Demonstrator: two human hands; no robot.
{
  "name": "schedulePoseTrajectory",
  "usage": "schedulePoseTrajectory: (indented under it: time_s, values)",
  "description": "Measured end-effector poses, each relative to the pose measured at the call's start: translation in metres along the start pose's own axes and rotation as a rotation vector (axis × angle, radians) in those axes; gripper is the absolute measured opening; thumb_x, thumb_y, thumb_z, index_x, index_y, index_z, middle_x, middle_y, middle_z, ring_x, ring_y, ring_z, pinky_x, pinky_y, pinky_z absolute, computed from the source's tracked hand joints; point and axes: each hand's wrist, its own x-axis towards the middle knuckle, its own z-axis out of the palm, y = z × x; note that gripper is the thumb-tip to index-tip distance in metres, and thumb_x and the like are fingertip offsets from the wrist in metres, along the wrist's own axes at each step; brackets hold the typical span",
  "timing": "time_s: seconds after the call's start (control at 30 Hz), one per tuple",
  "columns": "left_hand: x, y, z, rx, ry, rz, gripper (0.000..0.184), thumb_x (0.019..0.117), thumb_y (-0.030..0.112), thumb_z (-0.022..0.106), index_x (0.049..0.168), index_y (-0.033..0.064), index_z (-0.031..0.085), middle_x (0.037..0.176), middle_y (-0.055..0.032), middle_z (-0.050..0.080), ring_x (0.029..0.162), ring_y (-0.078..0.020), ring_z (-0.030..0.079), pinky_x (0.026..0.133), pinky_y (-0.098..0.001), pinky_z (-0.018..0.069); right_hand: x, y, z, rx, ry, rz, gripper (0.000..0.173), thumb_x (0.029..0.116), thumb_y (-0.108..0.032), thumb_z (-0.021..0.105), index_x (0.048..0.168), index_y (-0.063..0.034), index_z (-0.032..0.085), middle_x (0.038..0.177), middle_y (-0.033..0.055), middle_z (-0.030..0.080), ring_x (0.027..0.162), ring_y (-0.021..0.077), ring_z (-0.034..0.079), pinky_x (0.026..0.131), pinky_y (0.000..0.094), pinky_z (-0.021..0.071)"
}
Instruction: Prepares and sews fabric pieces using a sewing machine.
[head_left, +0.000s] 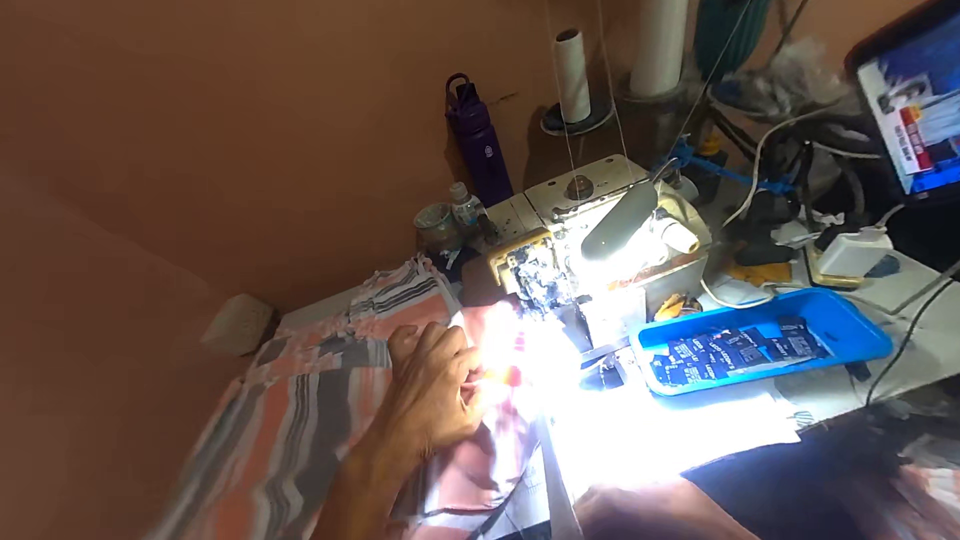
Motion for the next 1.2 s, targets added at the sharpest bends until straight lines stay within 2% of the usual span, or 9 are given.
schedulePoseTrajectory:
  time_s: [0.17,0.33,0.43,0.57,0.7,0.83,0.97,1.1,1.2]
  values:
    - [-0.030,0.045,-0.056,-0.215,-0.018,0.070,0.028,0.0907,0.034,0.051,0.075,0.0140,0.063,0.084,-0.0058,0.068,0.093,-0.0234,0.068,0.103,-0.0618,0.0348,0.013,0.012,-0.003,0.002,0.043,-0.112,0.015,0.0969,-0.007,0.064,0.101,0.0069,0.065,0.100,0.0171,0.067,0.078,0.0049,0.057,0.067,0.0117,0.0435]
    - [-0.055,0.051,-0.071,0.089,0.042,-0.021,0.034,0.0874,0.039,0.057,0.068,0.0116,0.065,0.070,-0.0072,0.062,0.072,-0.0294,0.066,0.091,-0.0688,0.0392,0.024,0.023,0.000,-0.105,0.135,-0.165,0.019,0.0948,-0.014,0.066,0.107,0.0006,0.061,0.095,0.0091,0.064,0.079,0.0007,0.056,0.069,0.0101,0.0443]
    - [-0.062,0.077,-0.090,-0.276,-0.023,0.048,0.028,0.0974,0.025,0.058,0.080,0.0050,0.066,0.080,-0.0139,0.068,0.086,-0.0275,0.066,0.106,-0.0497,0.0362,0.036,0.023,0.003,-0.135,0.102,-0.205,0.019,0.0898,-0.006,0.066,0.106,0.0018,0.061,0.088,0.0090,0.062,0.067,0.0029,0.048,0.061,0.0118,0.0395]
    - [-0.056,0.097,-0.095,-0.098,0.113,0.070,0.022,0.0983,0.017,0.054,0.082,0.0064,0.063,0.076,-0.0125,0.062,0.080,-0.0253,0.057,0.087,-0.0401,0.0335,0.056,0.021,0.005,-0.055,-0.196,-0.170,0.016,0.0856,0.003,0.061,0.099,0.0045,0.069,0.077,0.0092,0.063,0.063,0.0073,0.051,0.057,0.0192,0.0397]
    - [-0.047,0.078,-0.085,-0.238,0.207,0.075,0.022,0.0966,0.027,0.058,0.083,0.0108,0.060,0.077,-0.0080,0.060,0.078,-0.0199,0.056,0.075,-0.0344,0.0382,0.052,0.022,0.009,0.174,-0.285,-0.084,0.010,0.0887,0.001,0.061,0.094,0.0072,0.066,0.064,-0.0001,0.050,0.055,-0.0043,0.038,0.050,0.0111,0.0286]
    - [-0.035,0.055,-0.063,-0.606,0.095,0.131,0.049,0.0877,0.052,0.070,0.109,0.0094,0.060,0.111,-0.0065,0.065,0.117,-0.0102,0.057,0.100,-0.0253,0.0442,0.041,0.007,0.005,0.157,-0.303,-0.051,0.008,0.0915,-0.001,0.061,0.086,0.0049,0.063,0.062,0.0016,0.049,0.054,-0.0015,0.040,0.049,0.0133,0.0295]
    - [-0.030,0.055,-0.059,-0.591,0.001,0.257,0.051,0.0978,0.061,0.052,0.082,0.0138,0.061,0.087,-0.0055,0.066,0.105,-0.0175,0.063,0.107,-0.0386,0.0357,0.034,0.000,0.002,0.160,-0.310,-0.032,0.010,0.0917,-0.002,0.061,0.088,0.0072,0.063,0.061,0.0026,0.047,0.054,0.0003,0.036,0.049,0.0151,0.0264]
    - [-0.042,0.054,-0.093,-0.507,0.017,0.182,0.043,0.1048,0.039,0.052,0.074,0.0096,0.055,0.077,-0.0094,0.060,0.089,-0.0204,0.061,0.106,-0.0405,0.0327,0.014,0.021,0.003,0.068,0.171,-0.037,0.026,0.0915,-0.002,0.064,0.117,0.0038,0.066,0.097,0.0053,0.069,0.059,-0.0095,0.045,0.053,0.0067,0.0384]
    - [-0.046,0.040,-0.100,-0.612,0.099,0.107,0.034,0.1036,0.035,0.055,0.079,0.0111,0.055,0.083,-0.0037,0.062,0.094,-0.0089,0.061,0.106,-0.0339,0.0340,0.014,0.061,0.015,-0.297,0.435,0.021,0.024,0.0874,-0.005,0.062,0.109,-0.0014,0.074,0.096,0.0059,0.072,0.075,-0.0011,0.060,0.068,0.0124,0.0485]
